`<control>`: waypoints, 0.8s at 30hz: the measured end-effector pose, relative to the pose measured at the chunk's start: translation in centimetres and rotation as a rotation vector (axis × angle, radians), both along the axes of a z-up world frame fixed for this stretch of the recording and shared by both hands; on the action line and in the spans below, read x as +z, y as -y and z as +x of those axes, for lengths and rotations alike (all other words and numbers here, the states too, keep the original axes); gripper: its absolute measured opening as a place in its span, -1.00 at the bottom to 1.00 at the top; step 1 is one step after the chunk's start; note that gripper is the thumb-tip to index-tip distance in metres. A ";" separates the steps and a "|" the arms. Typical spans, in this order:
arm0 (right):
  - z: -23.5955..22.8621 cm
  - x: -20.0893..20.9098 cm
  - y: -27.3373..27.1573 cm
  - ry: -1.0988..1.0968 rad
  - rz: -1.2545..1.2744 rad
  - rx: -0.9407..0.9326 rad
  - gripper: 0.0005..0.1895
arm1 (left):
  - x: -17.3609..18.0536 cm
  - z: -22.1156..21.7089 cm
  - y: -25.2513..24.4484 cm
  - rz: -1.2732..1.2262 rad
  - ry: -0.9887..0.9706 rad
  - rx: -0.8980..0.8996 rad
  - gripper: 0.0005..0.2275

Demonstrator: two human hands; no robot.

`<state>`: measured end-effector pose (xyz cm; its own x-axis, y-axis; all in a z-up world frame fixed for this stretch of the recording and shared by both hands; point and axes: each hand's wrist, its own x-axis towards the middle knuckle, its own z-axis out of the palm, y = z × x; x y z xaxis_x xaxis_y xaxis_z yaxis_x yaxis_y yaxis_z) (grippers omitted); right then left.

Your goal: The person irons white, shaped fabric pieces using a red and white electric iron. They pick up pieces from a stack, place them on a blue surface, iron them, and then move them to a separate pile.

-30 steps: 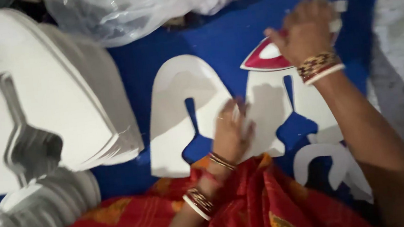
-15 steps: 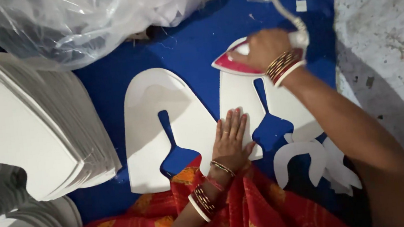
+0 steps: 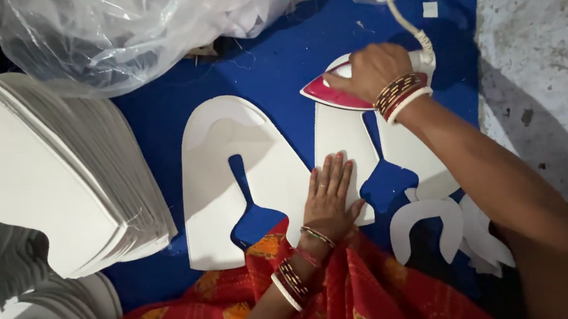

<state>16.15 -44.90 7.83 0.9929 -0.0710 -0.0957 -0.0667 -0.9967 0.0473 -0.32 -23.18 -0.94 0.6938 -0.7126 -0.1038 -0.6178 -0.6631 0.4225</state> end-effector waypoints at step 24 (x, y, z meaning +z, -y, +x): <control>-1.4 -0.4 6.8 0.259 0.029 -0.365 -0.27 | -0.2 -0.1 0.2 0.077 0.026 -0.017 -0.18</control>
